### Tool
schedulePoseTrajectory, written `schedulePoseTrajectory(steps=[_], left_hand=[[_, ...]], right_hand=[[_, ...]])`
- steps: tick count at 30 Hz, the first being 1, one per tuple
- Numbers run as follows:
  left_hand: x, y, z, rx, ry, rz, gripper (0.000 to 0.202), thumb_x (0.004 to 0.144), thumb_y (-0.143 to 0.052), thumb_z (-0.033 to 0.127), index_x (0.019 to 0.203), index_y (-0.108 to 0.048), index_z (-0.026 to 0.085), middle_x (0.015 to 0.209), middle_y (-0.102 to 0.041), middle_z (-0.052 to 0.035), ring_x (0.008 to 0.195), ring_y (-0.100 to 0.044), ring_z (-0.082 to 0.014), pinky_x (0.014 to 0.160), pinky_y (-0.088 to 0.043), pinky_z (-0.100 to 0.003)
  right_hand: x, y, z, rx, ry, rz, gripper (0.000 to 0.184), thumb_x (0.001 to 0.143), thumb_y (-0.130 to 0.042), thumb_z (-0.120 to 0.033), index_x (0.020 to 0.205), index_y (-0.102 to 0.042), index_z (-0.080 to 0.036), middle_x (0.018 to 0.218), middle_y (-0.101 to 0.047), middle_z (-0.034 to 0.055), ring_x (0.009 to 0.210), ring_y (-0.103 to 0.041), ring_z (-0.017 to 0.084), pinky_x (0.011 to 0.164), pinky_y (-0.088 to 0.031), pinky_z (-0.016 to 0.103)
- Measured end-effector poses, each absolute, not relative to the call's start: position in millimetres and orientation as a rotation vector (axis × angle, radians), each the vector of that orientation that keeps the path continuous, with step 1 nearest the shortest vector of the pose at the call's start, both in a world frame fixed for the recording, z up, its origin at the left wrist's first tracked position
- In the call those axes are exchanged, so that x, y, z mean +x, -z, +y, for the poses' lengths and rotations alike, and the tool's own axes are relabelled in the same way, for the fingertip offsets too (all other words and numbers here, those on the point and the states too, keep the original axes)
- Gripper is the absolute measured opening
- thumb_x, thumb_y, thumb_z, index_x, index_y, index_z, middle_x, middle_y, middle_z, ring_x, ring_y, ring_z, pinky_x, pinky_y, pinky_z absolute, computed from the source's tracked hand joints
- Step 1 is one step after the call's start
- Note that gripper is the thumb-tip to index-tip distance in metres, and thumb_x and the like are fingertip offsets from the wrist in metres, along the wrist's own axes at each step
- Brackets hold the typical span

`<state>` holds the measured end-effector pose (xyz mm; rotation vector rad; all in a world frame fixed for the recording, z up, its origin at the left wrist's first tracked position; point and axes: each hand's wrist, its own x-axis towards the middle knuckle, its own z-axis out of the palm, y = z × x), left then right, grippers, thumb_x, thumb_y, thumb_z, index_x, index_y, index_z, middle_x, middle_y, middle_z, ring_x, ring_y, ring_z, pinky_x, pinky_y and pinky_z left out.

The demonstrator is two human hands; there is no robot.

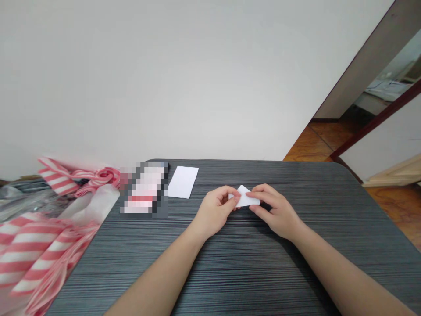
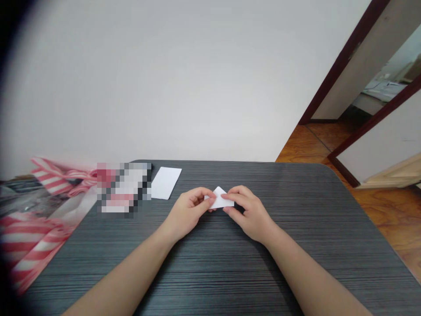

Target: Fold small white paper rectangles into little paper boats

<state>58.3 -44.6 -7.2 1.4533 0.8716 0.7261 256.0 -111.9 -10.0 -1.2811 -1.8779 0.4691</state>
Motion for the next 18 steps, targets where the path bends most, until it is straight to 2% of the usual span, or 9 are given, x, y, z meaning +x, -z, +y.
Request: schedulePoseTrajectory(steps=[3, 10, 14, 18], left_hand=[[57.9, 9.1, -43.3, 1.491, -0.712, 0.911, 0.014, 0.082, -0.063, 0.027, 0.086, -0.07, 0.017, 0.076, -0.067, -0.0013, 0.065, -0.057, -0.013, 0.061, -0.043, -0.024], [56.7, 4.5, -46.1, 1.5, -0.711, 0.922, 0.018, 0.085, -0.061, 0.025, 0.094, -0.074, 0.017, 0.083, -0.071, -0.0028, 0.071, -0.059, -0.0143, 0.067, -0.045, -0.026], [56.9, 2.8, -48.9, 1.468, -0.697, 0.868, 0.018, 0.085, -0.063, 0.027, 0.097, -0.072, 0.017, 0.081, -0.07, -0.0028, 0.07, -0.059, -0.0138, 0.066, -0.045, -0.026], [57.2, 7.8, -50.7, 1.461, -0.674, 0.781, 0.029, 0.078, -0.073, 0.03, 0.104, -0.066, 0.018, 0.081, -0.069, -0.0016, 0.069, -0.06, -0.0144, 0.063, -0.044, -0.025]], right_hand=[[256.6, 10.4, -111.9, -1.291, -0.473, -1.886, 0.024, 0.092, -0.059, -0.023, 0.113, -0.07, -0.028, 0.108, -0.063, 0.0079, 0.099, -0.062, 0.022, 0.085, -0.052, 0.037], [258.9, 12.5, -111.4, -1.309, -0.467, -1.875, 0.021, 0.094, -0.057, -0.022, 0.108, -0.072, -0.027, 0.109, -0.063, 0.0076, 0.098, -0.063, 0.022, 0.083, -0.052, 0.035], [258.5, 11.1, -111.4, -1.323, -0.473, -1.84, 0.018, 0.094, -0.056, -0.023, 0.103, -0.072, -0.026, 0.105, -0.063, 0.0069, 0.094, -0.063, 0.021, 0.08, -0.051, 0.034], [256.8, 7.3, -111.5, -1.353, -0.501, -1.785, 0.015, 0.094, -0.057, -0.022, 0.098, -0.071, -0.024, 0.099, -0.065, 0.0067, 0.088, -0.064, 0.02, 0.078, -0.05, 0.033]])
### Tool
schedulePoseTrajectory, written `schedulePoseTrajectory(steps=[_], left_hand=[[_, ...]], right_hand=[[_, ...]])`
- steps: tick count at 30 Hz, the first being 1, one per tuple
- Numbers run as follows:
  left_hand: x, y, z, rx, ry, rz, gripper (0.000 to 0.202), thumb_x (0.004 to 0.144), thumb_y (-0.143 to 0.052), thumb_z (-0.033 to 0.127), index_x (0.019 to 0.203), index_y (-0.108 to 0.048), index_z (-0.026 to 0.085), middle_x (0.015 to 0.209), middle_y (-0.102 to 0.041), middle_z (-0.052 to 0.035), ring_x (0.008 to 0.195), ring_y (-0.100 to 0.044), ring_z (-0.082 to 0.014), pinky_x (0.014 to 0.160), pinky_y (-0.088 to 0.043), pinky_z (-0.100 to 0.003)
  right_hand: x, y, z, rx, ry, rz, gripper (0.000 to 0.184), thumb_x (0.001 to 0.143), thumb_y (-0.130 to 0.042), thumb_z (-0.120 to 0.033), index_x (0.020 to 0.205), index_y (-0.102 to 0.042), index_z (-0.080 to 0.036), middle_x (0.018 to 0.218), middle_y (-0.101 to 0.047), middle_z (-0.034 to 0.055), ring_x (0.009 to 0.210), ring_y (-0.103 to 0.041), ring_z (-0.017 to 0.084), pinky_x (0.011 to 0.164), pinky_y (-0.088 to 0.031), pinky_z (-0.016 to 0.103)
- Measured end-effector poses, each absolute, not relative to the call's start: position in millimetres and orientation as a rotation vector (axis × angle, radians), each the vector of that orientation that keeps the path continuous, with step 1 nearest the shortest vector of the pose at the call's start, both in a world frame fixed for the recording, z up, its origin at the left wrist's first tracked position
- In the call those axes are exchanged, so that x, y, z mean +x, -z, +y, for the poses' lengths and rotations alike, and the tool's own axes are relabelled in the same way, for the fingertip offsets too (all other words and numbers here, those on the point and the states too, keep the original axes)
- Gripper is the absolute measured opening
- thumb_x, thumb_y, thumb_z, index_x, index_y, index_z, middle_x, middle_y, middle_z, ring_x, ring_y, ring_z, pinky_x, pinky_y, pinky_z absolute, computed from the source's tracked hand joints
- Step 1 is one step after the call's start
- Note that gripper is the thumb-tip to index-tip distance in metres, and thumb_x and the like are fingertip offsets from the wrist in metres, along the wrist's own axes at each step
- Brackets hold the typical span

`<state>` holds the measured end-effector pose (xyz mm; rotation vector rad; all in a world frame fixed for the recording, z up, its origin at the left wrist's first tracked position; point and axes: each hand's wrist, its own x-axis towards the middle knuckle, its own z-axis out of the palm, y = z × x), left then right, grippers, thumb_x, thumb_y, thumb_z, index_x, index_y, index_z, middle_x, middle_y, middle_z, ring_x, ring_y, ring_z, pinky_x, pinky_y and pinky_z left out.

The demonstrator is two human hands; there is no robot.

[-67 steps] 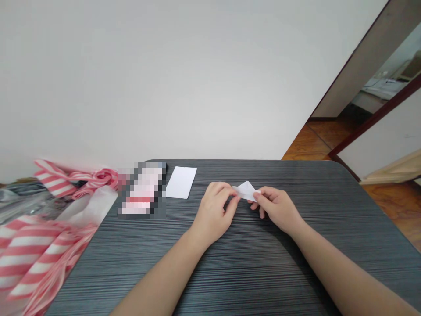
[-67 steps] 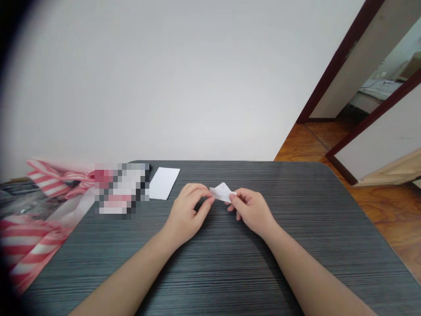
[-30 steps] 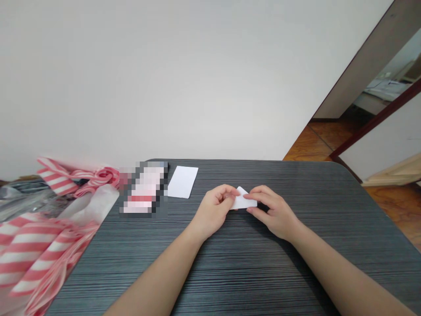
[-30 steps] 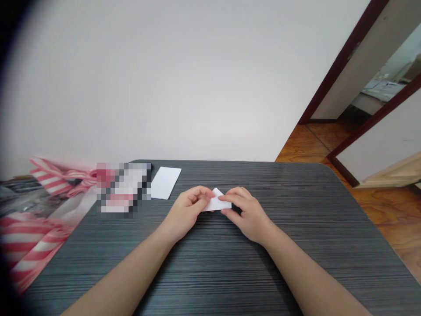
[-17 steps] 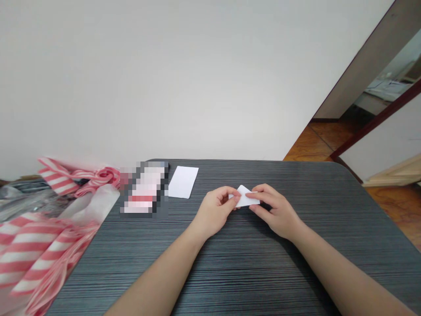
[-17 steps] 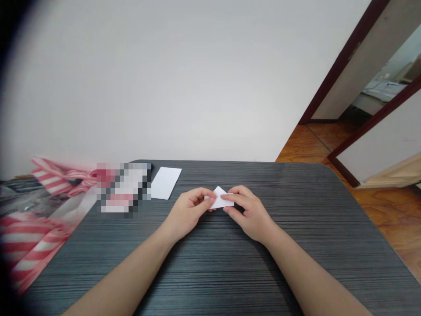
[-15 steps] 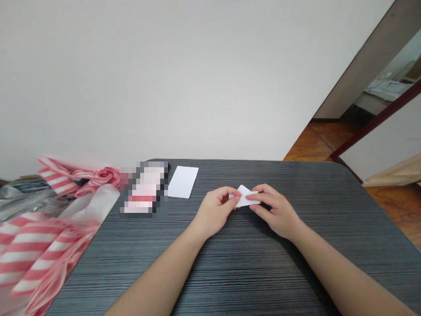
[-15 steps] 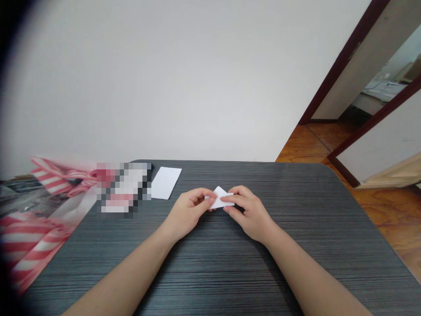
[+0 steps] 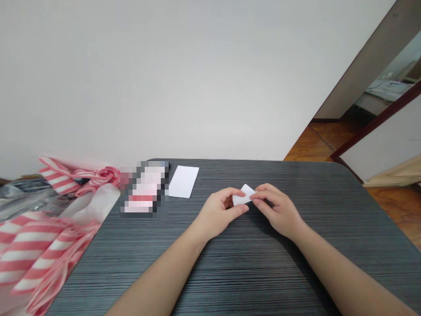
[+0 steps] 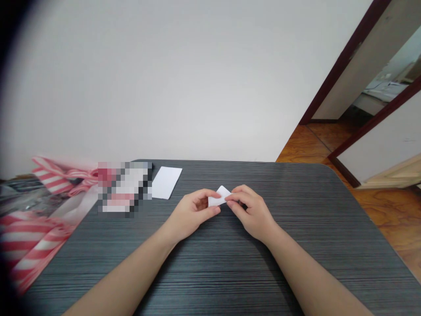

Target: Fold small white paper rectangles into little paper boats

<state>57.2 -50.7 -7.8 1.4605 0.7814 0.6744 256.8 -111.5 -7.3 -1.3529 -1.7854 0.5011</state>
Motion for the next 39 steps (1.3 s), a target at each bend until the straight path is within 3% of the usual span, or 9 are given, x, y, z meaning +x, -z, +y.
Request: schedulePoseTrajectory(steps=[3, 7, 12, 24, 29, 34, 39], left_hand=[[57, 9, -50, 1.572, -0.657, 0.845, 0.026, 0.08, -0.071, 0.03, 0.103, -0.068, 0.019, 0.072, -0.065, 0.0005, 0.064, -0.057, -0.0133, 0.06, -0.042, -0.025], [56, 6, -49, 1.635, -0.642, 0.867, 0.019, 0.088, -0.062, 0.033, 0.095, -0.071, 0.018, 0.078, -0.069, -0.0023, 0.07, -0.061, -0.0151, 0.066, -0.046, -0.027], [58, 2, -49, 1.6, -0.661, 0.821, 0.017, 0.089, -0.06, 0.03, 0.091, -0.069, 0.017, 0.077, -0.07, -0.0022, 0.072, -0.063, -0.0146, 0.071, -0.048, -0.026], [58, 15, -49, 1.534, -0.733, 0.793, 0.012, 0.089, -0.061, 0.027, 0.096, -0.053, 0.021, 0.076, -0.066, 0.0014, 0.069, -0.063, -0.0134, 0.067, -0.046, -0.025], [58, 14, -49, 1.52, -0.729, 0.792, 0.011, 0.09, -0.06, 0.027, 0.094, -0.052, 0.02, 0.072, -0.065, 0.0021, 0.066, -0.061, -0.0129, 0.064, -0.044, -0.024], [58, 12, -50, 1.522, -0.72, 0.818, 0.011, 0.089, -0.06, 0.027, 0.094, -0.053, 0.02, 0.071, -0.065, 0.0023, 0.065, -0.06, -0.0123, 0.063, -0.044, -0.024], [58, 13, -50, 1.532, -0.713, 0.832, 0.011, 0.09, -0.06, 0.028, 0.093, -0.053, 0.021, 0.07, -0.065, 0.0027, 0.065, -0.061, -0.0123, 0.065, -0.044, -0.024]], right_hand=[[256, 5, -111, -1.359, -0.515, -1.748, 0.013, 0.093, -0.057, -0.021, 0.093, -0.069, -0.023, 0.096, -0.066, 0.0067, 0.087, -0.064, 0.02, 0.079, -0.05, 0.033], [255, 6, -111, -1.348, -0.538, -1.729, 0.011, 0.093, -0.056, -0.021, 0.091, -0.067, -0.022, 0.094, -0.066, 0.006, 0.086, -0.063, 0.02, 0.078, -0.049, 0.033], [256, 17, -112, -1.43, -0.605, -1.604, 0.01, 0.092, -0.06, -0.025, 0.101, -0.063, -0.023, 0.083, -0.063, 0.002, 0.072, -0.058, 0.017, 0.068, -0.047, 0.03], [253, 19, -113, -1.446, -0.682, -1.548, 0.016, 0.091, -0.06, -0.027, 0.106, -0.064, -0.023, 0.094, -0.068, 0.004, 0.079, -0.062, 0.019, 0.073, -0.049, 0.032], [254, 20, -112, -1.483, -0.693, -1.53, 0.018, 0.09, -0.062, -0.029, 0.106, -0.066, -0.022, 0.086, -0.067, 0.0026, 0.073, -0.06, 0.017, 0.069, -0.047, 0.03], [255, 14, -112, -1.583, -0.748, -1.577, 0.016, 0.088, -0.063, -0.034, 0.094, -0.07, -0.021, 0.07, -0.064, 0.0, 0.06, -0.055, 0.015, 0.057, -0.042, 0.027], [252, 6, -111, -1.606, -0.792, -1.611, 0.024, 0.091, -0.057, -0.032, 0.073, -0.068, -0.02, 0.067, -0.068, 0.0001, 0.063, -0.06, 0.015, 0.062, -0.043, 0.027]])
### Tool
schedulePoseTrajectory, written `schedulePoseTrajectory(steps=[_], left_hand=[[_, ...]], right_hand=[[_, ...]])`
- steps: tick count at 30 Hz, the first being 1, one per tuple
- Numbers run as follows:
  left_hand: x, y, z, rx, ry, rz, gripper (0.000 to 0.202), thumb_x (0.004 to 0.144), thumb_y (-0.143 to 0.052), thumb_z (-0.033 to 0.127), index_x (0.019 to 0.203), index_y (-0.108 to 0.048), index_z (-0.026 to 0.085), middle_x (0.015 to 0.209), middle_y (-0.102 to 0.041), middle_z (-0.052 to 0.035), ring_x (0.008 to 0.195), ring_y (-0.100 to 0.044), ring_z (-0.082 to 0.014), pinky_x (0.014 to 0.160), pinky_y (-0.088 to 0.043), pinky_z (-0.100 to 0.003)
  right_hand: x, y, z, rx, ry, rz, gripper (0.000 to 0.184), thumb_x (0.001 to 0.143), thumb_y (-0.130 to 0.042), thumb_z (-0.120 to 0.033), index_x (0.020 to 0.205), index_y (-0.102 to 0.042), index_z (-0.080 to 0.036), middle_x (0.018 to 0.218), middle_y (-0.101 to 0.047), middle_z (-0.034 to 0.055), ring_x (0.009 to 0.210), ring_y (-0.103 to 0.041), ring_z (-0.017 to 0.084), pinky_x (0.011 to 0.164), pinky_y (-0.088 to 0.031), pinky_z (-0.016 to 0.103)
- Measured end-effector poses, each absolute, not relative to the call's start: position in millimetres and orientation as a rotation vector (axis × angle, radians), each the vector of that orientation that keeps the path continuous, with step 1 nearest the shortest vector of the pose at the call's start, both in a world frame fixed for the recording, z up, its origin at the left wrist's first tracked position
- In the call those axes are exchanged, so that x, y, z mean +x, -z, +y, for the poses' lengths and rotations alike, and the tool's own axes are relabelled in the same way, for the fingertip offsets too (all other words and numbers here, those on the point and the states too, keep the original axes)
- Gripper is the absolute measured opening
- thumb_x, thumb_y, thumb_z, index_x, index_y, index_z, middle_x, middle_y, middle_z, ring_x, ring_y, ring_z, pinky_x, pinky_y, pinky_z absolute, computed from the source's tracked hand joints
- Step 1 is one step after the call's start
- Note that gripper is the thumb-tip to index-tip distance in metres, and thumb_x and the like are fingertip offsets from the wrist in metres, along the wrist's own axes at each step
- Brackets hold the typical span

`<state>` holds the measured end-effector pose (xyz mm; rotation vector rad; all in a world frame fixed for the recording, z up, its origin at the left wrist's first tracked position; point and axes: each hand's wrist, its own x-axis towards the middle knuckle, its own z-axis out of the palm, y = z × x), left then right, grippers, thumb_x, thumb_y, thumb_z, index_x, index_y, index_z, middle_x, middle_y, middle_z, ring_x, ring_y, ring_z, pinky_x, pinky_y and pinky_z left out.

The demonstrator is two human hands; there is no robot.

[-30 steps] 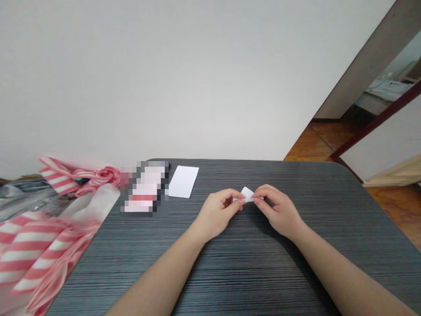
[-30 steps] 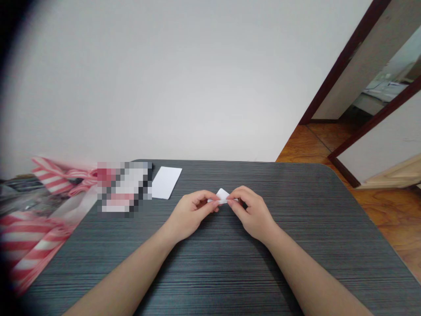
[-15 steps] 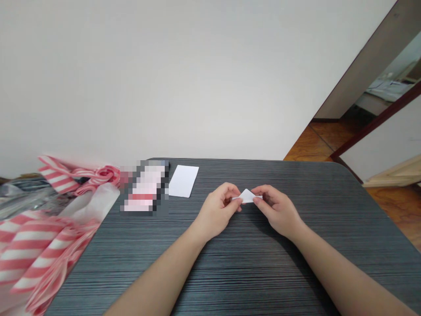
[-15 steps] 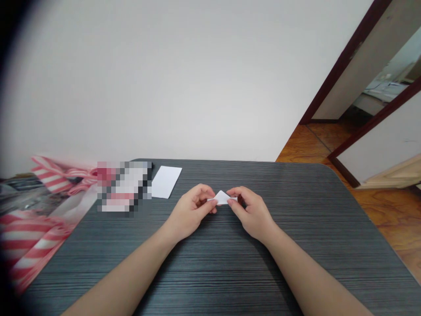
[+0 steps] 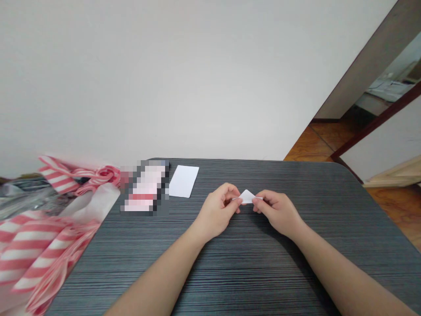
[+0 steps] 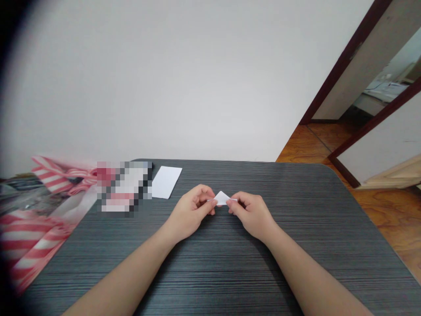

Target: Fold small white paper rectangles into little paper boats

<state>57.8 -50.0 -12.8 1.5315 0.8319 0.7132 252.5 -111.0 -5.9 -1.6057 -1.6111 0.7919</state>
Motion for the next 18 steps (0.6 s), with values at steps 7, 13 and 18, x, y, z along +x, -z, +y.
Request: schedulePoseTrajectory(steps=[7, 13, 18], left_hand=[[58.8, 14.9, -49.6, 1.523, -0.708, 0.829, 0.012, 0.09, -0.059, 0.028, 0.097, -0.052, 0.021, 0.07, -0.066, 0.0023, 0.064, -0.06, -0.0124, 0.064, -0.044, -0.025], [59.1, 12.2, -50.6, 1.524, -0.704, 0.804, 0.02, 0.089, -0.06, 0.026, 0.106, -0.052, 0.021, 0.074, -0.067, 0.0012, 0.065, -0.061, -0.0128, 0.064, -0.044, -0.025], [58.7, 9.9, -51.5, 1.516, -0.712, 0.81, 0.018, 0.088, -0.059, 0.025, 0.104, -0.052, 0.021, 0.076, -0.068, 0.001, 0.066, -0.062, -0.0131, 0.065, -0.045, -0.025]], right_hand=[[251.3, 3.6, -110.6, -1.622, -0.809, -1.585, 0.029, 0.093, -0.055, -0.032, 0.069, -0.066, -0.02, 0.063, -0.066, -0.0003, 0.061, -0.061, 0.014, 0.063, -0.044, 0.025], [251.0, 3.5, -111.6, -1.642, -0.825, -1.569, 0.03, 0.093, -0.055, -0.033, 0.067, -0.064, -0.02, 0.061, -0.065, -0.0006, 0.057, -0.058, 0.014, 0.059, -0.043, 0.025], [252.0, 7.2, -110.6, -1.595, -0.886, -1.574, 0.022, 0.09, -0.058, -0.033, 0.075, -0.066, -0.019, 0.064, -0.064, -0.0007, 0.059, -0.056, 0.014, 0.057, -0.041, 0.025]])
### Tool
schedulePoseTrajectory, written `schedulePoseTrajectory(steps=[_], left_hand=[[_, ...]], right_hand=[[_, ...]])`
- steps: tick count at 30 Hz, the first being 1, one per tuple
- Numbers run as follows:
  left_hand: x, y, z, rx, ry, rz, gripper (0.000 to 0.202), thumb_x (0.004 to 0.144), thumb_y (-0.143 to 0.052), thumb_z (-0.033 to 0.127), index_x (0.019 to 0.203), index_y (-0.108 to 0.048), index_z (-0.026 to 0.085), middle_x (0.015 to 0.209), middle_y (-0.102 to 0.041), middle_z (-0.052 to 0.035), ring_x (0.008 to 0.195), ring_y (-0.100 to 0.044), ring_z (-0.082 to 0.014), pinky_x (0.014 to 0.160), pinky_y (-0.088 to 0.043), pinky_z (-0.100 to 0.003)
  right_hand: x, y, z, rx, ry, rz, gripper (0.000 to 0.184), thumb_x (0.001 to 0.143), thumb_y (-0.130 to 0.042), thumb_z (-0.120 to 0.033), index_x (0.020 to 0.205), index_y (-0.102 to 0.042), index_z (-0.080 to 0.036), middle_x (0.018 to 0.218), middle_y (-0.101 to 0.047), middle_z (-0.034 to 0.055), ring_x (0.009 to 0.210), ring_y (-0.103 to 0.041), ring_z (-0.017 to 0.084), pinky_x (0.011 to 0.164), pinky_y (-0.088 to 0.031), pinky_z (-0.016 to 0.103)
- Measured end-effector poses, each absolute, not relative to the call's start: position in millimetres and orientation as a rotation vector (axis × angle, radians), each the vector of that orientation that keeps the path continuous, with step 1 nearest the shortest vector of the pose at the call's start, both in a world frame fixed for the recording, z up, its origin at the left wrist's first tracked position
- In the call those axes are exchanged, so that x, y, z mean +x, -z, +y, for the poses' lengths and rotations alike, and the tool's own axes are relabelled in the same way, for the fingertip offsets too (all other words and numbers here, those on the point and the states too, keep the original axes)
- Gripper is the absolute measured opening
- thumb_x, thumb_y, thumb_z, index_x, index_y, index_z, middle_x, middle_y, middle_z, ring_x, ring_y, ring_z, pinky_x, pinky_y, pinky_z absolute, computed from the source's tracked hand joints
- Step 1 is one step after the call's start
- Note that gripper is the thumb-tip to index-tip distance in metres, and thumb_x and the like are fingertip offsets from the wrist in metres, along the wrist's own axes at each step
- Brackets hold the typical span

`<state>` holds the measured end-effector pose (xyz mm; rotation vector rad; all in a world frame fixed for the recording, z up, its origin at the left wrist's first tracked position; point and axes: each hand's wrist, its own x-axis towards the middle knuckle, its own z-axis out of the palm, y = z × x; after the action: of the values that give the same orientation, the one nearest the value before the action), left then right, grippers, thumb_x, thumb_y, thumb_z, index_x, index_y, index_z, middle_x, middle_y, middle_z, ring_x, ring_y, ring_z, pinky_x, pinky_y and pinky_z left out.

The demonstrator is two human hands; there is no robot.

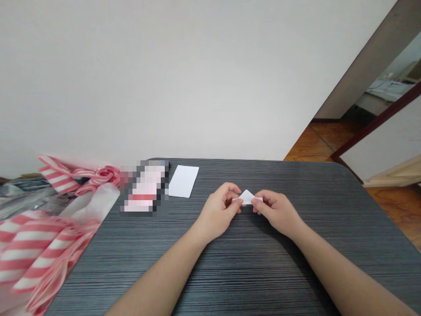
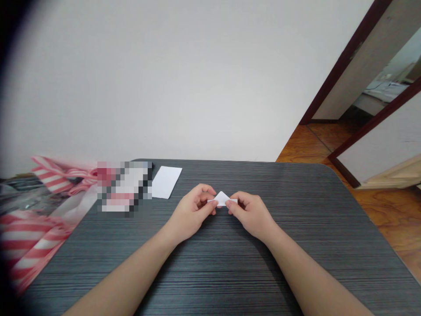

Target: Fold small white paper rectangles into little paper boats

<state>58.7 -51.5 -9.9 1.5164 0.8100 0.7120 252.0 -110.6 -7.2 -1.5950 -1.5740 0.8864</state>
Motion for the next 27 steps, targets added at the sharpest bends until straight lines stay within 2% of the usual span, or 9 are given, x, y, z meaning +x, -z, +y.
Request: schedulePoseTrajectory(steps=[3, 10, 18, 27], left_hand=[[59.2, 9.6, -52.2, 1.519, -0.714, 0.813, 0.017, 0.088, -0.059, 0.025, 0.103, -0.052, 0.021, 0.075, -0.067, 0.0017, 0.066, -0.062, -0.0133, 0.065, -0.044, -0.025], [59.1, 7.3, -53.1, 1.634, -0.686, 0.841, 0.016, 0.089, -0.058, 0.026, 0.104, -0.053, 0.022, 0.074, -0.067, 0.0021, 0.066, -0.062, -0.0138, 0.064, -0.044, -0.025], [59.1, 9.6, -53.7, 1.679, -0.672, 0.833, 0.028, 0.087, -0.061, 0.029, 0.114, -0.056, 0.021, 0.078, -0.067, 0.0007, 0.065, -0.058, -0.0134, 0.06, -0.041, -0.024], [59.3, 7.5, -54.8, 1.651, -0.648, 0.81, 0.021, 0.087, -0.061, 0.027, 0.107, -0.057, 0.021, 0.077, -0.067, 0.0014, 0.063, -0.056, -0.0124, 0.058, -0.038, -0.023]], right_hand=[[251.6, 7.8, -110.5, -1.586, -0.921, -1.593, 0.018, 0.088, -0.062, -0.033, 0.077, -0.067, -0.019, 0.065, -0.063, -0.0011, 0.058, -0.054, 0.014, 0.055, -0.039, 0.025], [250.0, 2.9, -111.3, -1.618, -0.916, -1.622, 0.024, 0.09, -0.058, -0.031, 0.07, -0.066, -0.019, 0.063, -0.066, 0.0, 0.059, -0.058, 0.015, 0.059, -0.042, 0.026], [251.8, 7.1, -111.1, -1.605, -0.919, -1.626, 0.026, 0.09, -0.058, -0.034, 0.07, -0.065, -0.019, 0.064, -0.065, 0.0003, 0.059, -0.058, 0.015, 0.059, -0.043, 0.026], [250.8, 5.9, -110.5, -1.626, -0.912, -1.641, 0.026, 0.089, -0.06, -0.035, 0.069, -0.065, -0.019, 0.059, -0.062, -0.0011, 0.053, -0.051, 0.013, 0.053, -0.036, 0.025]])
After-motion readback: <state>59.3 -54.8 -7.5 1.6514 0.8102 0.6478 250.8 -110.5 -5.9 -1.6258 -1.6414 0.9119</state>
